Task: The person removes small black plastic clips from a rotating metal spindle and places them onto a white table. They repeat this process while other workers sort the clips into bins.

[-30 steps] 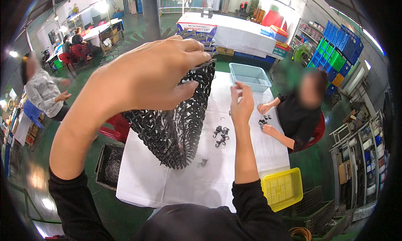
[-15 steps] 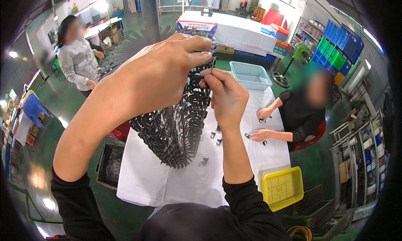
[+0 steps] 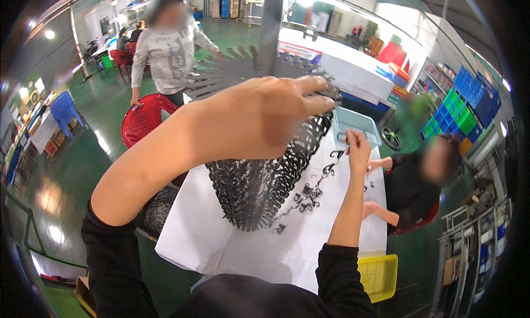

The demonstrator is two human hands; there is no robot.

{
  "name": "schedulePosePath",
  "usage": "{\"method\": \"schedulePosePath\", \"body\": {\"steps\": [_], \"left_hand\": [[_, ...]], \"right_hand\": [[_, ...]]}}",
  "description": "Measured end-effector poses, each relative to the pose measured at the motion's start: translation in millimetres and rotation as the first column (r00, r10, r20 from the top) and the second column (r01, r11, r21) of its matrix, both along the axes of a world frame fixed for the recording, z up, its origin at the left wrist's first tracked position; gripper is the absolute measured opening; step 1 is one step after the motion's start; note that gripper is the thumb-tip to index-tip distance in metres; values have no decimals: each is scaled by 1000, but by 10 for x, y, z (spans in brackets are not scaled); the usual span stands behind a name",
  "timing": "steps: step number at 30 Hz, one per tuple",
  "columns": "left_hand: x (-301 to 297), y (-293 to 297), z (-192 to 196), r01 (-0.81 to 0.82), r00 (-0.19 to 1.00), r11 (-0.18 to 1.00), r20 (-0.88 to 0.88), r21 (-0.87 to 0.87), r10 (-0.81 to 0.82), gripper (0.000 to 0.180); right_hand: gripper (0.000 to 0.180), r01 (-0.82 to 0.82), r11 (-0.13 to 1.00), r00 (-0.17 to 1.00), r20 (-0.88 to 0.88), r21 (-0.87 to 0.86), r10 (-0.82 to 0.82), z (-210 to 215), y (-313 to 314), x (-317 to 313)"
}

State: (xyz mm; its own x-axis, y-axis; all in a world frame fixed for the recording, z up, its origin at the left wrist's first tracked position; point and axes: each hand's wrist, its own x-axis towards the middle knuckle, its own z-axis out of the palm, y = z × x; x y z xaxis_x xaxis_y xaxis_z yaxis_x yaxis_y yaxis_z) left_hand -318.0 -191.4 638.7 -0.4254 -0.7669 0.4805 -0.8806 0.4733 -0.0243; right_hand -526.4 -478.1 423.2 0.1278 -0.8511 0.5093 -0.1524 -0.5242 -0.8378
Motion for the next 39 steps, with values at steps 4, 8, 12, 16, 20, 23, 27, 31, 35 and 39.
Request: {"method": "schedulePosePath", "body": {"steps": [4,8,12,16,20,23,27,31,35,39], "left_hand": [[29,42,32,59,998,998,-9,27,-58,53],[-13,-11,36,60,998,998,-8,0,-60,54],[-153,-93,9,-23,997,993,65,-115,31,52],[-264,-154,44,-53,995,996,77,-73,59,43],[-331,-186,72,-45,995,995,85,-84,52,42],[-381,-204,45,-106,983,991,138,-80,117,45],[-398,-177,-17,-109,982,983,135,-147,129,49],[-341,-150,-48,-153,976,980,134,-128,170,52],[-222,-115,-51,-47,993,985,102,-168,65,51],[-121,-29,-48,57,995,989,93,-140,-45,51]], "right_hand": [[30,177,978,761,-614,-110,-207,-727,-233,-51],[36,232,948,790,-526,-218,-314,-449,174,50],[23,212,877,976,140,-432,-167,471,1074,230],[20,128,717,992,87,-685,-95,932,1641,468],[14,342,602,919,123,-721,-374,1064,1724,602],[12,357,604,927,193,-713,-321,1090,1771,616],[11,-133,979,904,385,-157,184,1042,1832,534],[13,-408,909,730,566,-88,383,940,1648,354],[20,-260,965,885,388,-47,257,816,1206,30],[20,-198,980,961,195,0,195,467,442,-20]]}}
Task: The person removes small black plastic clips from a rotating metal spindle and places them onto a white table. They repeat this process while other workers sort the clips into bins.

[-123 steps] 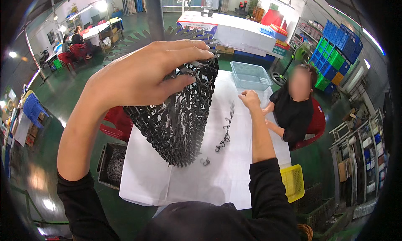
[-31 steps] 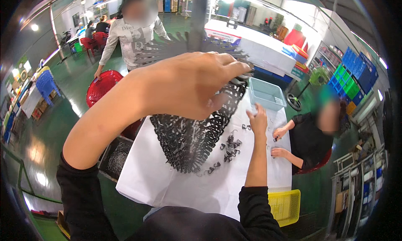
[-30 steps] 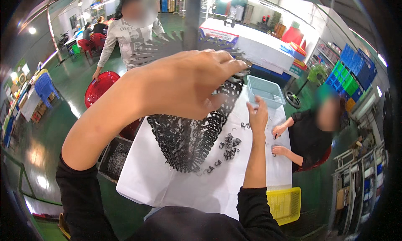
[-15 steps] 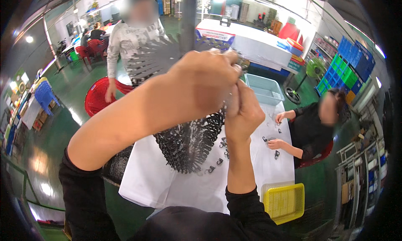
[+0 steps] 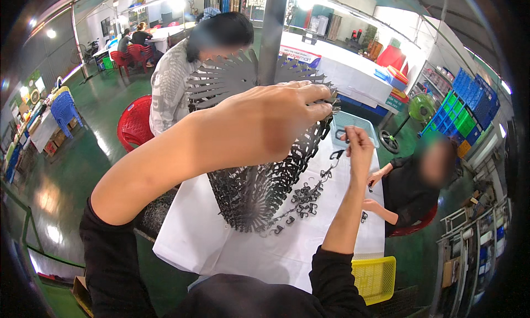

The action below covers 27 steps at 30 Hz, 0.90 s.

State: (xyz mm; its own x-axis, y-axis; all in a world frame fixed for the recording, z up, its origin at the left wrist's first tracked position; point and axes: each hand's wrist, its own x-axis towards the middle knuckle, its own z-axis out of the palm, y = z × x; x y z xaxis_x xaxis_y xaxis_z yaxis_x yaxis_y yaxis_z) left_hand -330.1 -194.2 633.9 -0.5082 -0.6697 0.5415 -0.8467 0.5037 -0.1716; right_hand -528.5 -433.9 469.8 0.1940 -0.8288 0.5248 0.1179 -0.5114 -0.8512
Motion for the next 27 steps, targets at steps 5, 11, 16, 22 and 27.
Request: {"method": "schedulePosePath", "body": {"steps": [5,11,16,22,27], "left_hand": [[13,105,55,-59,997,978,-41,201,69,53],[-93,110,96,-46,998,987,-33,152,52,56],[-237,41,133,-113,993,980,-1,164,114,53],[-384,-47,111,-189,981,980,40,57,187,41],[-409,-177,15,-203,976,979,70,-19,204,41]], "right_hand": [[31,170,984,881,-456,62,-123,-921,-668,141],[39,328,922,875,-303,-205,-378,-487,-14,166],[23,353,710,933,169,-610,-318,268,1128,309],[16,480,539,815,125,-693,-565,530,1331,494],[9,288,847,956,180,-447,-231,584,1371,481]]}}
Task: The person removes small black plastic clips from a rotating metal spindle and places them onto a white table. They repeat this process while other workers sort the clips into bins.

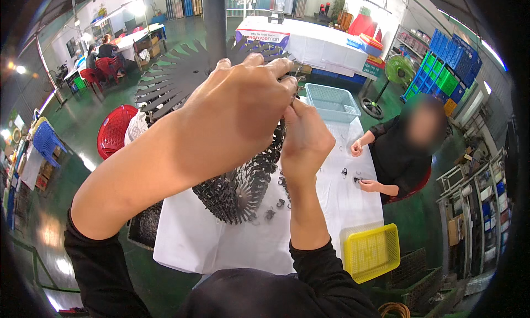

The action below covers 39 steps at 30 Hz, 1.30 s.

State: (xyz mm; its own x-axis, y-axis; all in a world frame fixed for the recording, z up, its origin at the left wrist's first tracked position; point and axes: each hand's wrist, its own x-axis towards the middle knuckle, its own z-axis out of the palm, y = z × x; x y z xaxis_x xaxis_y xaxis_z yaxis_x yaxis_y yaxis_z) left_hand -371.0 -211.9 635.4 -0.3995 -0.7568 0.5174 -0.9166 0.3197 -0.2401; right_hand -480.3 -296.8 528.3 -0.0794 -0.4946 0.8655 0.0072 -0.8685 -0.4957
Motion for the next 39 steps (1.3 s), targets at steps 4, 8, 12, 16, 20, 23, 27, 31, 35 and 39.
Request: {"method": "schedulePosePath", "body": {"steps": [4,8,12,16,20,23,27,31,35,39], "left_hand": [[79,-28,-36,112,994,994,-16,-12,-112,45],[143,11,-50,80,994,996,-72,27,-78,51],[232,37,-6,43,999,999,-12,0,-43,54],[301,95,22,2,999,999,-47,36,-1,52],[306,155,25,-21,997,999,-77,43,24,52],[290,188,34,-10,998,1000,-68,24,12,50],[299,207,58,-27,998,998,-63,54,30,47],[321,168,77,9,996,997,-90,74,-2,51],[325,107,60,3,994,998,-111,61,4,50],[362,32,10,152,973,987,-166,-52,-159,40]], "right_hand": [[9,-494,836,869,162,238,467,12,-28,-97],[10,-591,759,807,178,274,564,-26,-113,-86],[13,-590,740,807,206,322,554,-103,-262,-175],[18,-399,811,903,30,427,428,-353,-792,-411],[23,-49,862,906,-341,505,252,-947,-1532,-298],[33,285,907,681,-731,309,35,-1282,-1718,-258],[47,503,862,526,-811,56,-255,-1067,-1373,-239],[28,165,986,960,-232,32,-153,-389,-716,-78],[23,173,960,963,-166,-221,-212,-14,-244,170],[17,323,904,915,-150,-280,-374,62,-151,275]]}}
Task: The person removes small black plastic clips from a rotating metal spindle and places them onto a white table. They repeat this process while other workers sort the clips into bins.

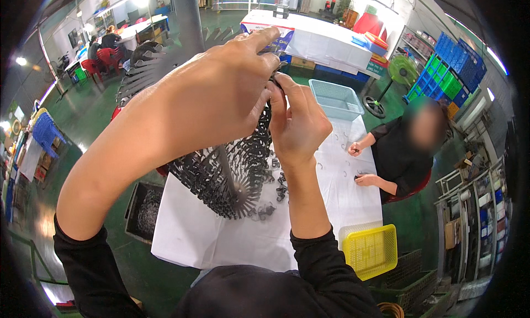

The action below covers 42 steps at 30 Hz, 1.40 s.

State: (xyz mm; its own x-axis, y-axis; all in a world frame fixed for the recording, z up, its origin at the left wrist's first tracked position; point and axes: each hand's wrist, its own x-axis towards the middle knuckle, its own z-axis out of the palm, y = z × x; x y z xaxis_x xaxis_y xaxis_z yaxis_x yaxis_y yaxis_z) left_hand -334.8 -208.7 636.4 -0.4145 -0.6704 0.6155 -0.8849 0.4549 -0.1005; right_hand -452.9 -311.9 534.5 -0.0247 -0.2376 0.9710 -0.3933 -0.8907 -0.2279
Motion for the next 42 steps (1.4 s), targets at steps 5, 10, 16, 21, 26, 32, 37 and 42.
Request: {"method": "schedulePosePath", "body": {"steps": [5,10,16,21,26,32,37,42], "left_hand": [[-54,-73,-56,-41,999,998,17,-50,42,40],[-177,11,81,-121,975,989,199,89,102,48],[-100,157,190,17,994,980,103,198,-38,46],[35,106,79,99,982,995,161,7,-99,49],[76,152,39,51,999,979,2,195,-52,50],[-78,169,130,-31,999,962,-23,271,39,59],[-178,74,106,-89,992,986,102,139,75,50],[-192,-28,2,-99,993,994,71,40,96,41]], "right_hand": [[10,-127,991,968,213,-49,134,-19,13,112],[10,-700,609,695,552,373,461,-151,19,-128],[19,-641,584,766,458,498,450,-471,-717,-767],[26,-328,630,945,232,704,233,-1343,-1551,-980],[33,433,727,852,-506,533,-137,-1812,-1480,-1008],[25,-200,942,979,98,268,180,-600,-366,-585],[22,-46,999,999,8,-18,46,-36,59,-208],[13,6,999,997,75,48,-10,23,142,-112]]}}
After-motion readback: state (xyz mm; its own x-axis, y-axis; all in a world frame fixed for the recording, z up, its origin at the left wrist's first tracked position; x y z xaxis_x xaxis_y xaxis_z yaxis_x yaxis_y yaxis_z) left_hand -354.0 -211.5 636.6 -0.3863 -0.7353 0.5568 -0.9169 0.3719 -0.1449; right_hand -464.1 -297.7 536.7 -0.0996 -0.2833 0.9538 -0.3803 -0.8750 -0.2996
